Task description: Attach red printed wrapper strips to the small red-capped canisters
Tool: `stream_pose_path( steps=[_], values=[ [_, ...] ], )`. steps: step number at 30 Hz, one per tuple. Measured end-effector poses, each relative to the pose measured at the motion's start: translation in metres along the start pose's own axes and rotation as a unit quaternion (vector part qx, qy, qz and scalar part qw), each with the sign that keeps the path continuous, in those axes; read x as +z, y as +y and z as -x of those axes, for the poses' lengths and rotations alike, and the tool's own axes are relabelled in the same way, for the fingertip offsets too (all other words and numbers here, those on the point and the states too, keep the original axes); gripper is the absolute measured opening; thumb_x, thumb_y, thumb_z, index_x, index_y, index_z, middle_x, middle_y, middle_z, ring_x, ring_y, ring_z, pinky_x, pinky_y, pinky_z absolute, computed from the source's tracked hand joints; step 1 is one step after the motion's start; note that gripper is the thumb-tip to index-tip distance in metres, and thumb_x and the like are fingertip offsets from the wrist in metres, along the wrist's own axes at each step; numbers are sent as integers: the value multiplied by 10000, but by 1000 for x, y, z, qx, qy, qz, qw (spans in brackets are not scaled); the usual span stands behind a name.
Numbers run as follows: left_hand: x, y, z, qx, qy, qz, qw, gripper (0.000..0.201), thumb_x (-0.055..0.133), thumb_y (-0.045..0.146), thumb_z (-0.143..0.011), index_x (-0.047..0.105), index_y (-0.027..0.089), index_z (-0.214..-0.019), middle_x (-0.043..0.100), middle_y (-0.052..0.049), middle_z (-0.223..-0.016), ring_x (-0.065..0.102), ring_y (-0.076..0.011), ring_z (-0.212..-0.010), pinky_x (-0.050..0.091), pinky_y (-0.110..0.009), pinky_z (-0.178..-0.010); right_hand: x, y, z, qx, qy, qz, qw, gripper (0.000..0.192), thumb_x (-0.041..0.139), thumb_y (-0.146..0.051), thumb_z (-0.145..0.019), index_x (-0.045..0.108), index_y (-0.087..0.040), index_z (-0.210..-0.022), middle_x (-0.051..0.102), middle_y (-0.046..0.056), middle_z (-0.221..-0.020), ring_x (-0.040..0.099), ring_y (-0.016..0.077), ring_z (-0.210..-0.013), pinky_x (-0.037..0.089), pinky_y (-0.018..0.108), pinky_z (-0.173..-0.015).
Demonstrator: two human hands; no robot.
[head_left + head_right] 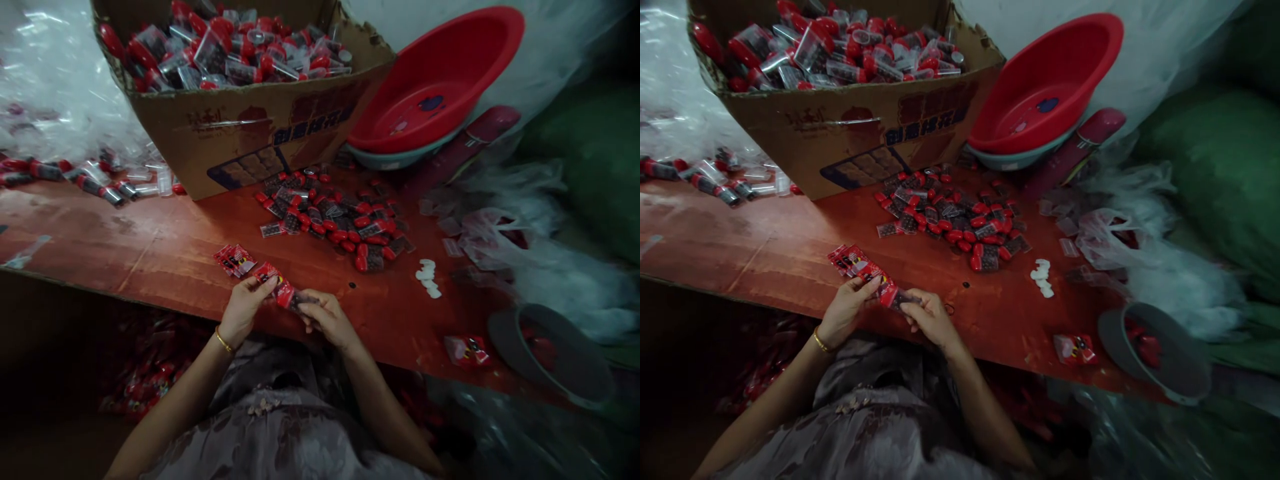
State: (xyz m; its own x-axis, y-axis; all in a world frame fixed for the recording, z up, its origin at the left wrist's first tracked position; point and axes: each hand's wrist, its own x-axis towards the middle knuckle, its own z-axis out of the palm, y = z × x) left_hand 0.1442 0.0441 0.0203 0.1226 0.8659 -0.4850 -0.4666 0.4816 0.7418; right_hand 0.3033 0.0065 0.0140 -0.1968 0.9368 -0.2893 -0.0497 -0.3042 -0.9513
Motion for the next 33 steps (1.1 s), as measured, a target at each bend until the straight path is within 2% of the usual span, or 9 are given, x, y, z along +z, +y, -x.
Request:
stream_pose_path(
  steps=[5, 11, 16, 21, 24, 26, 28, 30, 33],
  values=[
    [3, -7, -1, 63, 9, 18, 998, 366, 842, 290, -452, 681, 149, -749, 683, 13, -715, 590, -94, -626, 474, -233, -688, 7, 8, -5, -9, -2, -33, 999, 230, 536, -401, -746, 514, -175, -712, 443, -73, -513, 363, 35, -347, 265, 150, -330],
    [4, -10, 1, 70, 7, 5, 997, 333, 833, 279, -470, 684, 146, -737, 694, -4, -729, 597, -106, -646, 468, -240, -708, 23, 11, -7, -82, 87, 20, 993, 231, 515, -430, -794, 517, -200, -768, 437, -62, -586, 394, 59, -439, 360, 171, -401],
    [3, -11, 1, 5, -31, 38, 999, 328, 840, 304, -468, 691, 135, -705, 687, -12, -663, 587, -98, -588, 458, -217, -631, 27, 14, -13, -65, 29, 20, 997, 241, 467, -424, -826, 439, -214, -711, 386, -83, -540, 339, 63, -404, 330, 183, -388],
    [5, -11, 1, 25, -56, 39, 997, 338, 784, 408, -559, 707, 132, -739, 706, -51, -704, 627, -145, -642, 481, -249, -642, 31, 14, -13, -121, 43, 77, 989, 207, 481, -411, -845, 490, -213, -785, 440, -55, -616, 416, 83, -521, 377, 198, -487],
    [3, -12, 1, 8, -92, -5, 996, 350, 749, 429, -604, 712, 129, -781, 683, -31, -625, 573, -120, -487, 452, -235, -502, 36, 12, -14, -80, 7, -12, 997, 248, 469, -474, -836, 479, -227, -859, 402, -72, -593, 353, 76, -448, 356, 191, -400],
    [1, -10, 0, 6, -104, -24, 994, 347, 739, 423, -622, 713, 129, -806, 684, -29, -632, 564, -112, -474, 446, -227, -487, 39, 11, -16, -55, -17, -74, 996, 283, 476, -506, -822, 465, -233, -894, 381, -81, -592, 310, 67, -413, 355, 185, -357],
    [0, -7, -2, 25, -102, -24, 994, 334, 747, 406, -622, 713, 126, -801, 704, -46, -706, 603, -122, -571, 472, -223, -565, 42, 11, -18, -61, -17, -87, 994, 294, 495, -512, -816, 462, -232, -898, 384, -83, -602, 305, 57, -404, 362, 179, -353],
    [-1, -5, -3, 58, -82, -4, 995, 330, 745, 417, -625, 708, 125, -775, 713, -56, -768, 623, -132, -666, 484, -226, -648, 43, 12, -19, -89, 2, -55, 995, 291, 501, -510, -823, 462, -223, -851, 403, -78, -608, 334, 49, -409, 354, 172, -365],
    [1, -10, -3, 87, -51, 18, 995, 342, 723, 449, -645, 689, 131, -768, 699, -33, -721, 603, -115, -604, 486, -222, -603, 46, 15, -21, -115, 40, -19, 992, 308, 494, -515, -836, 454, -213, -795, 417, -72, -603, 371, 47, -424, 340, 170, -374]
  ],
)
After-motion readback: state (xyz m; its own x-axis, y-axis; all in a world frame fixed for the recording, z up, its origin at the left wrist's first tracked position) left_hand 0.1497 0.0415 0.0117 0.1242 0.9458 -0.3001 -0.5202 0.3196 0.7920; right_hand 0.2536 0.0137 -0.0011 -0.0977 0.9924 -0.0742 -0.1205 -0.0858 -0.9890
